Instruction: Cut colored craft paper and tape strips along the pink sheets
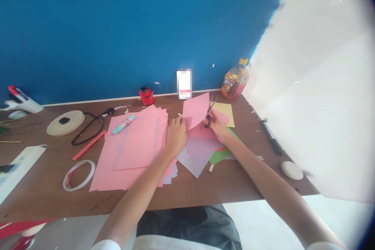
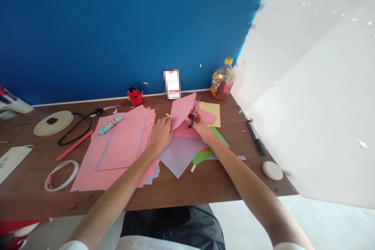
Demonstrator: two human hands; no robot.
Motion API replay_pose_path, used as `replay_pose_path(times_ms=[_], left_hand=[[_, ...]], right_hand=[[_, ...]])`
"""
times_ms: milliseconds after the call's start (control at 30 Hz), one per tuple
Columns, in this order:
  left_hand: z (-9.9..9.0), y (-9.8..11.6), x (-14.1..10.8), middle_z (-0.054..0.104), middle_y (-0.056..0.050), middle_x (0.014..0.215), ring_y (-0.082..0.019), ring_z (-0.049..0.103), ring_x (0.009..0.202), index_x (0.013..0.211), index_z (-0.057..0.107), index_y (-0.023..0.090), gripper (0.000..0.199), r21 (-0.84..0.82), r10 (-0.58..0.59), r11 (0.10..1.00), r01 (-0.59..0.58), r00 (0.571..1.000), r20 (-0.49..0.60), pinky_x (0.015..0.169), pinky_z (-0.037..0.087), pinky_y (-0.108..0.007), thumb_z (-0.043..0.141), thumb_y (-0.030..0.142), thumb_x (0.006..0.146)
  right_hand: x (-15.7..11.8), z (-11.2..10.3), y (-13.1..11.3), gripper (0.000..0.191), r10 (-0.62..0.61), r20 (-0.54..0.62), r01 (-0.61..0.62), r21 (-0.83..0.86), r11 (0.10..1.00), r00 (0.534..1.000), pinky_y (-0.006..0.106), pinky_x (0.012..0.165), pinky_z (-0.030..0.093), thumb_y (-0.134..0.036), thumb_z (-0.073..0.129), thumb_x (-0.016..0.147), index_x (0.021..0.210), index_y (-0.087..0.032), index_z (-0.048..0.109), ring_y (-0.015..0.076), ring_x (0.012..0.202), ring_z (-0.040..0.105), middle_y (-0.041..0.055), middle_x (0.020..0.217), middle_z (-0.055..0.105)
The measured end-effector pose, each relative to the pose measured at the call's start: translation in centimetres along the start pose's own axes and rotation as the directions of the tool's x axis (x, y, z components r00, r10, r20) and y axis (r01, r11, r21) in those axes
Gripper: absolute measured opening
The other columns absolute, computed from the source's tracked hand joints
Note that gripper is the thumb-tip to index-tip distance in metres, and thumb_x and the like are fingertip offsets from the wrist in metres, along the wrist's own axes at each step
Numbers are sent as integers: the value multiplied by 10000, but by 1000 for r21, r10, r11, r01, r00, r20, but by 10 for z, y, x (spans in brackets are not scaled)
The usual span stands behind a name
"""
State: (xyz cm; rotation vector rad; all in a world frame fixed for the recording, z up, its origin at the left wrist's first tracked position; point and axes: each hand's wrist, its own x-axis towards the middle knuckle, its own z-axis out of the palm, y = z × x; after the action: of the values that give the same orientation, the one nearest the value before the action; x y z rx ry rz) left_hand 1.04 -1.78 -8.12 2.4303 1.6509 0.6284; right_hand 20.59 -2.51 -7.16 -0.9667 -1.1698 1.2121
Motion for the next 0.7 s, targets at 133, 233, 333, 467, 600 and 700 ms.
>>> replay_pose_path(times_ms=[133,233,333,467,600,700], left_hand=[[-5,2,1,616,-184,1100,-344,586,1078,1117,631,150,260,-307,-120,948,81,986,-113,951,431,-476,461,226,935],[-10,6,1,668,-160,1084,-321,613,1082,1092,665,183,285,-651,-282,750,117,947,-156,988,426,-450,465,346,970],[-13,13,-1,688,-137,1112,-296,609,1131,1110,671,206,328,-874,-447,462,154,891,-79,996,438,-411,536,456,945],[-12,24,-2,671,-95,987,-201,637,769,1169,612,222,387,-942,-552,60,329,797,243,577,457,-304,538,516,928],[-9,29,0,654,-63,893,-100,528,531,1144,572,199,367,-915,-489,-173,363,775,400,394,195,-225,546,487,919],[-8,28,1,656,-48,905,-88,534,545,1089,579,198,324,-916,-495,-260,305,773,398,403,252,-210,571,470,913]], right_hand=[[1,-2,-3,384,1,-58,-2,-14,1000,998,277,665,431,-392,804,721,959,-291,519,162,825,583,-13,918,647],[2,-4,-7,370,-6,-74,7,10,1000,997,274,659,424,-375,784,746,991,-294,518,173,897,602,0,957,666],[2,-4,-11,352,-25,-43,25,9,1000,999,275,645,425,-362,765,763,1024,-300,538,170,881,588,4,969,664],[0,-2,-19,357,-77,10,77,-36,996,997,285,631,420,-331,767,750,1037,-302,556,149,769,552,-9,936,652],[3,-4,-26,346,-183,1,178,-244,953,983,292,694,425,-264,745,766,1075,-289,592,163,877,586,5,953,663],[3,-6,-38,360,-227,-24,198,-402,894,974,302,707,444,-267,720,781,1120,-266,601,177,911,610,30,1010,682]])
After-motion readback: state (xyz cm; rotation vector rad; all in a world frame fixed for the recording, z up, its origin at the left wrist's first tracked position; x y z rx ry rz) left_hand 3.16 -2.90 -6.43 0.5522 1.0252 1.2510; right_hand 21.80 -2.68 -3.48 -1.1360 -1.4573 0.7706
